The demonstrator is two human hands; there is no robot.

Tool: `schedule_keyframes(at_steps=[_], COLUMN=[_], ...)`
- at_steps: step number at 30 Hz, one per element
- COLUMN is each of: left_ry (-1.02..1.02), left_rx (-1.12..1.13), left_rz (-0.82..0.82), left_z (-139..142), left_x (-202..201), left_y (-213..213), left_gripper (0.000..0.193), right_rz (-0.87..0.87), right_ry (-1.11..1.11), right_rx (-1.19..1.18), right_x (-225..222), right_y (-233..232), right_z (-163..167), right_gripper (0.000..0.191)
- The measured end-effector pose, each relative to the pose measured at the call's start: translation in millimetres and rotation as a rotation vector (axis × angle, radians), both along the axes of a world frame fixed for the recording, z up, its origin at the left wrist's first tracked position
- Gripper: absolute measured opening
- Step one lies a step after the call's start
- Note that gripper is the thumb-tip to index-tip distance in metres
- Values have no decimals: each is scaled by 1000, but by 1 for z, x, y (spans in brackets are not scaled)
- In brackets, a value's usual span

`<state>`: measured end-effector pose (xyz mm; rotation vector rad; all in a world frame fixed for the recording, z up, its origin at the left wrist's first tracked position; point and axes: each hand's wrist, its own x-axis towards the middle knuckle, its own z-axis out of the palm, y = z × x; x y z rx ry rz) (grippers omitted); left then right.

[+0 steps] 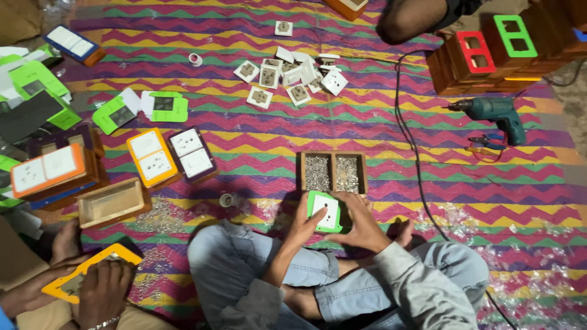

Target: The person sits on a mat and assembles electrical outlet components by hand. They place a white socket plate into a green frame, then insert and tighten multiple screws from a wooden box to secure the plate. The person repeats this process for several units, handling screws and frames directly.

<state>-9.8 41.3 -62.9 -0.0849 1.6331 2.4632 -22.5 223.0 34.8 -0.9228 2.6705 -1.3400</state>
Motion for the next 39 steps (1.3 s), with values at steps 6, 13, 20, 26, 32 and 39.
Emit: schedule_keyframes(at_steps=[6, 13, 20, 26, 32, 39], left_ry=[275, 218, 240, 248, 215, 250], left_rx=[-212, -709, -583, -507, -510, -544], left_rz=[113, 108, 128, 156, 147, 167], left_z=[6, 42, 42, 41, 47, 36], left_x=[1, 8, 3, 3, 2, 7], left_y=[-12, -45, -50, -50, -50, -47], left_gripper=[41, 55, 49, 50, 52, 55], right_rz=[-117, 17, -73, -114, -124, -104], right_ry=[38, 441, 285, 272, 164, 265], right_rx=[87, 608, 697, 590, 427, 580], right_x=[-61, -95, -98, -101, -105, -98], right_y=[-1, -41, -57, -57, -51, -52], right_z=[-20, -44, -47, -51, -48, -48], right_gripper=[34, 43, 23, 15, 15, 23])
